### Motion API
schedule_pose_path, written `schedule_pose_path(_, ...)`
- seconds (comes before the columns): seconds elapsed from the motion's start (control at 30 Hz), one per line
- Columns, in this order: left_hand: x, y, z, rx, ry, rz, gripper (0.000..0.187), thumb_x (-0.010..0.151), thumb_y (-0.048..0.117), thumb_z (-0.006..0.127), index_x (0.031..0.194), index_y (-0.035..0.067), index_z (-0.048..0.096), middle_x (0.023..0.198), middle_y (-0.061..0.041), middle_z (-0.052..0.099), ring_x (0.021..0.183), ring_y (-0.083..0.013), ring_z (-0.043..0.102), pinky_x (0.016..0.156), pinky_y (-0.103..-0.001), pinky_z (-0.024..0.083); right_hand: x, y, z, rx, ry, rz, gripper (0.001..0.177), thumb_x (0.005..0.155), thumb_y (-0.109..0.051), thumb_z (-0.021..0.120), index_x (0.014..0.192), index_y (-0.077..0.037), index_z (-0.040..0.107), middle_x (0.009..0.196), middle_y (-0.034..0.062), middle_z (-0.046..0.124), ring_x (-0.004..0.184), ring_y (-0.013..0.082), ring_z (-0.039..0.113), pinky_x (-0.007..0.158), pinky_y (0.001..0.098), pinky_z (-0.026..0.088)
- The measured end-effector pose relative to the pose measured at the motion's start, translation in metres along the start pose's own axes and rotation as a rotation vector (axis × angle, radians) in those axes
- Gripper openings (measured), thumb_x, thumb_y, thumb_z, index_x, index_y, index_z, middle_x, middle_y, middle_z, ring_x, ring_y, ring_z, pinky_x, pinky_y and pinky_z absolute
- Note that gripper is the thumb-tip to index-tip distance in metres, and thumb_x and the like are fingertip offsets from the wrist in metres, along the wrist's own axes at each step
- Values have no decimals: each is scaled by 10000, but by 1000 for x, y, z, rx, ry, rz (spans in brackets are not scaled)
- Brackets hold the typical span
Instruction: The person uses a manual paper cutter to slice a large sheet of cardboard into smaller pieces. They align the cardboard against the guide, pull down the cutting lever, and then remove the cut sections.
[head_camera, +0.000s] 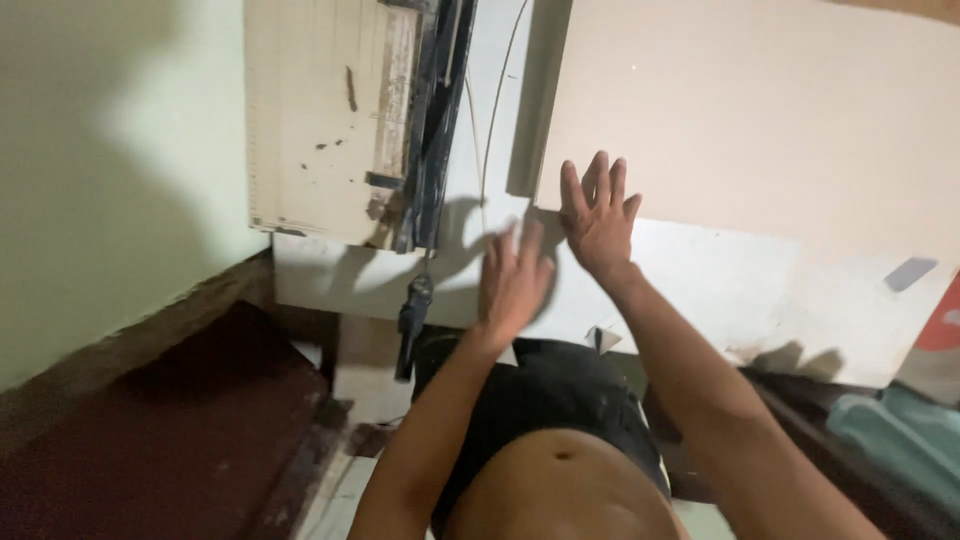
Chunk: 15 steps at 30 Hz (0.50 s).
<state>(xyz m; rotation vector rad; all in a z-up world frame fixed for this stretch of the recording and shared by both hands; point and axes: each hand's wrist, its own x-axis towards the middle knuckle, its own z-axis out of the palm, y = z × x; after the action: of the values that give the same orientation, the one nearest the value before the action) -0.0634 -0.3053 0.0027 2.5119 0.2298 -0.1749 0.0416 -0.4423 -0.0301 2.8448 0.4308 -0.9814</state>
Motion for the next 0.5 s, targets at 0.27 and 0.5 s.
schedule_pose_path(0.27, -91, -8, -83, -188, -230, 244, 435, 983, 423, 644, 1389, 275, 598, 1184, -26, 669, 1050, -243, 706, 827, -355, 587, 12, 17, 10, 39, 120, 1, 775, 1023, -469, 595, 1635, -471, 120, 1695, 121, 128, 1561, 367, 148, 1099, 599, 464)
schedule_pose_path(0.5, -61, -66, -189, -345, -171, 250, 352, 1016, 279, 601, 1341, 143, 594, 1186, -81, 689, 959, -212, 704, 811, -357, 612, -10, -21, 49, 394, 451, 28, 794, 951, -339, 737, 1620, -226, 325, 1563, 272, 345, 1419, 480, 373, 1036, 587, 491)
